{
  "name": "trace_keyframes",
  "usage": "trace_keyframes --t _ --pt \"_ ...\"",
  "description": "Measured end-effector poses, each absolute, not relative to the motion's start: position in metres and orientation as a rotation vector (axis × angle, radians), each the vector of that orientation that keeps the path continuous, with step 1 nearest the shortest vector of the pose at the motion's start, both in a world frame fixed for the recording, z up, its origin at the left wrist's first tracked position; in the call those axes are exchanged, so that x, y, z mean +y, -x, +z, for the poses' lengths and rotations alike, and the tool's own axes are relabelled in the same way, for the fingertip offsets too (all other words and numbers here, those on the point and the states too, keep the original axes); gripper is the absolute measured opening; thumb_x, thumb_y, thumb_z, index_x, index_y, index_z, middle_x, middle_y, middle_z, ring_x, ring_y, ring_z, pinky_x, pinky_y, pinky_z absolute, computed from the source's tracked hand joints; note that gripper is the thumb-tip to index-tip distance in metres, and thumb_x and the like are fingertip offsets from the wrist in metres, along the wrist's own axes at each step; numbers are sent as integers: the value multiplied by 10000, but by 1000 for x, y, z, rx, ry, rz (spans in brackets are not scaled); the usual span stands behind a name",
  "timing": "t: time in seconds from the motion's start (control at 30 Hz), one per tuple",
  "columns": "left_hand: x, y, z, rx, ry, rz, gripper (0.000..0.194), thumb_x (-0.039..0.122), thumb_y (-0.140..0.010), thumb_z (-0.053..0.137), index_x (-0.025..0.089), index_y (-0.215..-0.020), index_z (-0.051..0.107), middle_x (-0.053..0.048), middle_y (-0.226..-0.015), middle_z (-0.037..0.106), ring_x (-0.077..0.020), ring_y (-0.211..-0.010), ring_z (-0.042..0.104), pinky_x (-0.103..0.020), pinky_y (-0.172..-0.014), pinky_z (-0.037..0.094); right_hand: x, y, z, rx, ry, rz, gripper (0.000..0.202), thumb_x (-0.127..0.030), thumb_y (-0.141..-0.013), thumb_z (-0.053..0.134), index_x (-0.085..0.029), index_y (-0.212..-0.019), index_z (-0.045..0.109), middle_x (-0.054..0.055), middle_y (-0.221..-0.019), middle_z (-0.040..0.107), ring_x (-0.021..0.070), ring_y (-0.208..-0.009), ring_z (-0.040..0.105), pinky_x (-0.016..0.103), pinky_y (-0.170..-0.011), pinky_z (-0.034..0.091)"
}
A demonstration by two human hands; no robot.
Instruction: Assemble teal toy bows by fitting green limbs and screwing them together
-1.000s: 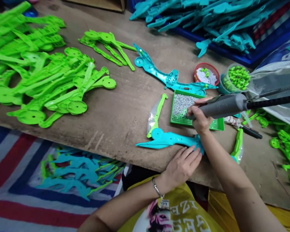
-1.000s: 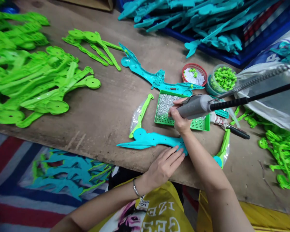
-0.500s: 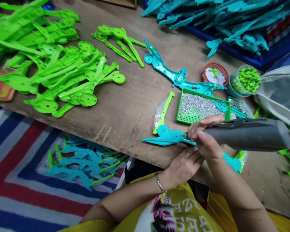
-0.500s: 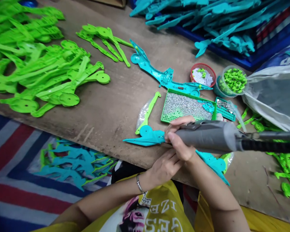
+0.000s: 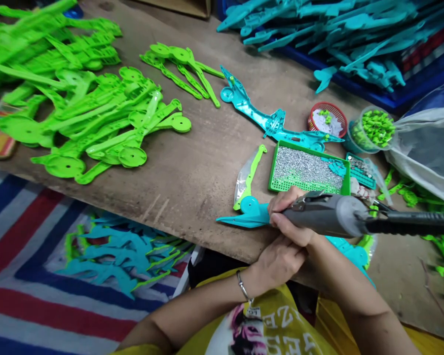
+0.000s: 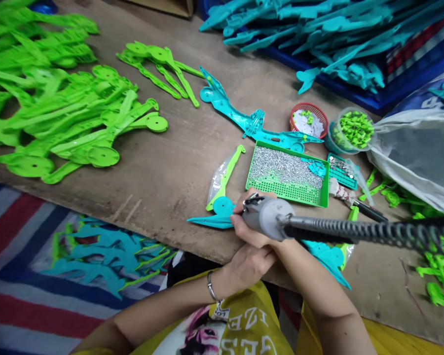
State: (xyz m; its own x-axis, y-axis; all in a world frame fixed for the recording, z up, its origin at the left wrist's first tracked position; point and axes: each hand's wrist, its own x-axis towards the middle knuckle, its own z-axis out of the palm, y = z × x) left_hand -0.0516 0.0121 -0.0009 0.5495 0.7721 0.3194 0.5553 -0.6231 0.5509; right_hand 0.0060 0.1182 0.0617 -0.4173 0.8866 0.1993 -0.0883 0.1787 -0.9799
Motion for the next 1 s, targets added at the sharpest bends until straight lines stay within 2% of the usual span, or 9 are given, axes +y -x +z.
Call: trace_keyframes --t 0.07,0.13,0.23,0.3,0.5,0.7,1.0 --pt "13 52 0 1066 -2389 782 254 120 -986 409 130 -1075 646 -94 -1069 702 -209 -987 682 -376 -949 579 123 -8 67 -1626 710 1408 220 -289 -740 783 -245 -856 601 -39 -629 617 144 -531 586 302 -500 497" --pt "15 54 1 1048 -2392 823 286 136 -999 418 108 -1200 619 -119 -1204 679 -215 -1148 640 -378 -1050 533 131 -10 75 -1598 645 1381 211 -303 -798 735 -256 -956 603 -49 -602 612 140 -490 563 303 -492 490" --pt "17 57 4 1039 -2441 864 383 148 -1004 442 74 -1370 530 -146 -1393 596 -229 -1379 492 -370 -1151 461 151 -16 82 -1413 672 1131 219 -332 -820 704 -279 -997 586 -70 -556 576 143 -450 534 312 -498 485" --pt "17 58 5 1060 -2468 857 414 135 -999 451 70 -1404 507 -143 -1447 563 -232 -1438 428 -360 -1164 453 166 -20 80 -1314 754 940 197 -337 -805 704 -275 -950 586 -72 -548 555 142 -444 519 313 -503 477" --pt "16 57 2 1081 -2488 873 420 136 -1005 417 78 -1407 523 -115 -1487 542 -238 -1456 407 -354 -1163 462 190 -28 54 -1275 920 780 176 -349 -795 710 -242 -808 571 -62 -573 558 129 -465 516 323 -552 487" --pt "16 55 -2 1106 -2457 927 413 129 -1011 403 87 -1398 539 -97 -1470 562 -230 -1453 413 -352 -1156 476 192 -28 51 -1265 897 813 206 -314 -797 715 -244 -934 580 -76 -572 549 127 -441 513 306 -507 462" --pt "17 56 1 1079 -2480 882 403 137 -1008 431 78 -1392 539 -116 -1465 563 -236 -1444 426 -354 -1155 475 196 -29 46 -1295 899 885 215 -315 -789 730 -235 -912 574 -81 -558 544 127 -434 521 296 -480 442"
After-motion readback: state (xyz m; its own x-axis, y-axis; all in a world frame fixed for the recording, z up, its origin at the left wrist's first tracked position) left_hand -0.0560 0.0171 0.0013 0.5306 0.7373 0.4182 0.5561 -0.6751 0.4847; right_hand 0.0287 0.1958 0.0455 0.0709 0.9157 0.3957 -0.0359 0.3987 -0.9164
